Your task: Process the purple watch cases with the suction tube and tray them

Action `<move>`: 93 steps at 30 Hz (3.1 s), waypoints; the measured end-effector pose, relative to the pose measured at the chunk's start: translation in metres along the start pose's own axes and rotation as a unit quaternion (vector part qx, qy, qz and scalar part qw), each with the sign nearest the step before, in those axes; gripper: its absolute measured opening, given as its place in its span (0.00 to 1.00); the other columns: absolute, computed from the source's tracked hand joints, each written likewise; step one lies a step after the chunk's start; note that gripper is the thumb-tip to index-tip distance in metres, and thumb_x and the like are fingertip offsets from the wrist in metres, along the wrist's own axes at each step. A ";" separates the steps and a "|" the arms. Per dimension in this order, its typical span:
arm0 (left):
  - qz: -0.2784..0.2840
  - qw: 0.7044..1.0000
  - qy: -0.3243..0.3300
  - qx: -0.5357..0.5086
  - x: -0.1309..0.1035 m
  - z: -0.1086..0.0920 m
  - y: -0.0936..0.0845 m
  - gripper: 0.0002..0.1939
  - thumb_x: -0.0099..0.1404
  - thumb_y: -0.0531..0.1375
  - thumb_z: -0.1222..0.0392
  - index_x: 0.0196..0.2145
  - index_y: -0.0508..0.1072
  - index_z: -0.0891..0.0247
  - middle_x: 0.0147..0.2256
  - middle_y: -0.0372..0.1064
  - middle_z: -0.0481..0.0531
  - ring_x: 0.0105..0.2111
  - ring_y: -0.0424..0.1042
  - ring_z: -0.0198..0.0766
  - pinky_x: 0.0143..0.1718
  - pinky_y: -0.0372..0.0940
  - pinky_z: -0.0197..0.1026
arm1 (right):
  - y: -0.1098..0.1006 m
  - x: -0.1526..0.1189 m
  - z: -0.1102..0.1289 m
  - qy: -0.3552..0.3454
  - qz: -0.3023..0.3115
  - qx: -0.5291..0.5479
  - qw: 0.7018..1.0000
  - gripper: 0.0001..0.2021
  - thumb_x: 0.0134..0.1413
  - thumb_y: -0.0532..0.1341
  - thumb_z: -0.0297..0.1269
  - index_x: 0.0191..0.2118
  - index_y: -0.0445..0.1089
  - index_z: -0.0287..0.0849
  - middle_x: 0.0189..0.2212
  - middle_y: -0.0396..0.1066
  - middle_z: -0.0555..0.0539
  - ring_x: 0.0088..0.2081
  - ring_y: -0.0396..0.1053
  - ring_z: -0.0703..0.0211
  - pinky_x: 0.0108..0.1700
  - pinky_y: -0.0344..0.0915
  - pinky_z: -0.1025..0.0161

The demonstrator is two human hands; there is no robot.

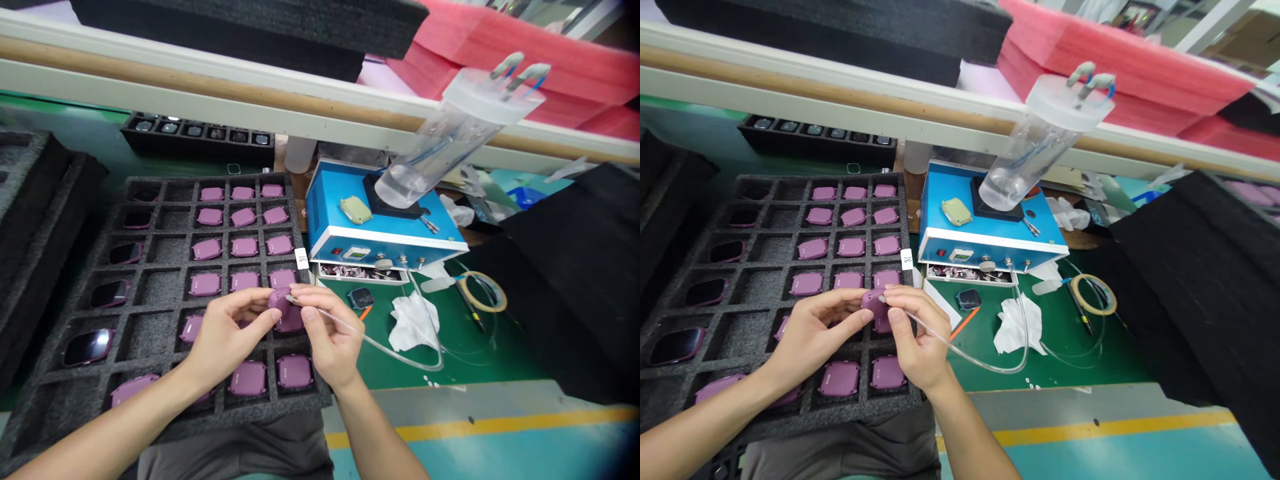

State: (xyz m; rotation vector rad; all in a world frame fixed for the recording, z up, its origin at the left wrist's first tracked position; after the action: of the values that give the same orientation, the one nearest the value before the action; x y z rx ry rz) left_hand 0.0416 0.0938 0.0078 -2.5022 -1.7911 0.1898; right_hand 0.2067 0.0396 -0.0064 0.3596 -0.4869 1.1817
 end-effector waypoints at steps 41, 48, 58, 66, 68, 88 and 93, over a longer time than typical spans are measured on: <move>0.003 1.000 0.008 -0.001 0.000 -0.003 -0.001 0.12 0.61 0.71 0.56 0.41 0.85 0.64 0.35 0.85 0.53 0.33 0.83 0.41 0.35 0.78 0.38 | 0.000 -0.001 0.000 0.004 0.002 -0.015 1.000 0.08 0.68 0.62 0.31 0.45 0.80 0.47 0.43 0.83 0.44 0.49 0.82 0.51 0.52 0.80 0.49; 0.001 0.999 0.027 0.022 -0.001 0.002 0.005 0.13 0.63 0.69 0.57 0.43 0.85 0.66 0.35 0.85 0.55 0.33 0.84 0.43 0.35 0.78 0.40 | -0.001 0.000 0.000 -0.005 0.005 -0.027 1.000 0.08 0.67 0.63 0.31 0.44 0.80 0.46 0.42 0.84 0.43 0.47 0.83 0.51 0.51 0.81 0.50; -0.052 0.902 0.073 0.422 -0.047 -0.031 -0.126 0.19 0.75 0.56 0.60 0.57 0.81 0.63 0.56 0.81 0.57 0.57 0.79 0.50 0.63 0.68 0.50 | -0.007 -0.019 0.004 0.034 -0.065 -0.026 0.997 0.04 0.63 0.68 0.35 0.39 0.80 0.41 0.39 0.83 0.43 0.41 0.84 0.47 0.45 0.84 0.45; 0.058 0.894 0.056 0.441 -0.084 -0.011 -0.129 0.20 0.78 0.50 0.64 0.57 0.80 0.60 0.50 0.80 0.58 0.52 0.76 0.46 0.58 0.69 0.49 | -0.004 -0.021 0.007 0.047 -0.089 -0.020 0.995 0.04 0.61 0.70 0.35 0.37 0.81 0.40 0.37 0.82 0.43 0.37 0.83 0.51 0.40 0.85 0.51; 0.028 0.884 0.060 0.462 -0.088 -0.009 -0.128 0.20 0.77 0.51 0.65 0.58 0.79 0.61 0.54 0.78 0.60 0.54 0.76 0.48 0.59 0.70 0.51 | -0.004 -0.021 0.006 0.050 -0.090 -0.020 0.995 0.05 0.61 0.70 0.36 0.37 0.81 0.40 0.37 0.81 0.43 0.37 0.82 0.52 0.39 0.85 0.52; -0.156 0.887 0.060 0.431 -0.072 -0.035 -0.109 0.15 0.74 0.59 0.57 0.53 0.81 0.61 0.49 0.84 0.57 0.48 0.83 0.49 0.50 0.74 0.46 | -0.006 -0.020 0.004 0.039 -0.080 -0.017 0.996 0.04 0.63 0.69 0.35 0.39 0.81 0.41 0.39 0.83 0.43 0.38 0.83 0.52 0.42 0.85 0.51; 0.010 0.995 0.030 0.097 -0.019 -0.014 -0.016 0.11 0.67 0.63 0.60 0.44 0.82 0.66 0.39 0.85 0.55 0.37 0.83 0.44 0.39 0.76 0.40 | -0.007 -0.018 0.000 0.027 -0.084 -0.035 0.996 0.05 0.67 0.66 0.34 0.42 0.80 0.42 0.41 0.84 0.43 0.45 0.84 0.50 0.49 0.83 0.47</move>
State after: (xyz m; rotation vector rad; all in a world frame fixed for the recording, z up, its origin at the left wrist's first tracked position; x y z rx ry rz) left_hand 0.0221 0.0810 0.0254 -2.3649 -1.6400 0.2717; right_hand 0.2081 0.0233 -0.0162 0.3019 -0.4419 1.0065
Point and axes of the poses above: each hand's wrist, its own x-axis towards the middle knuckle, its own y-axis out of the palm, z = x × y, the point moved 5 cm from there along x, towards the middle knuckle
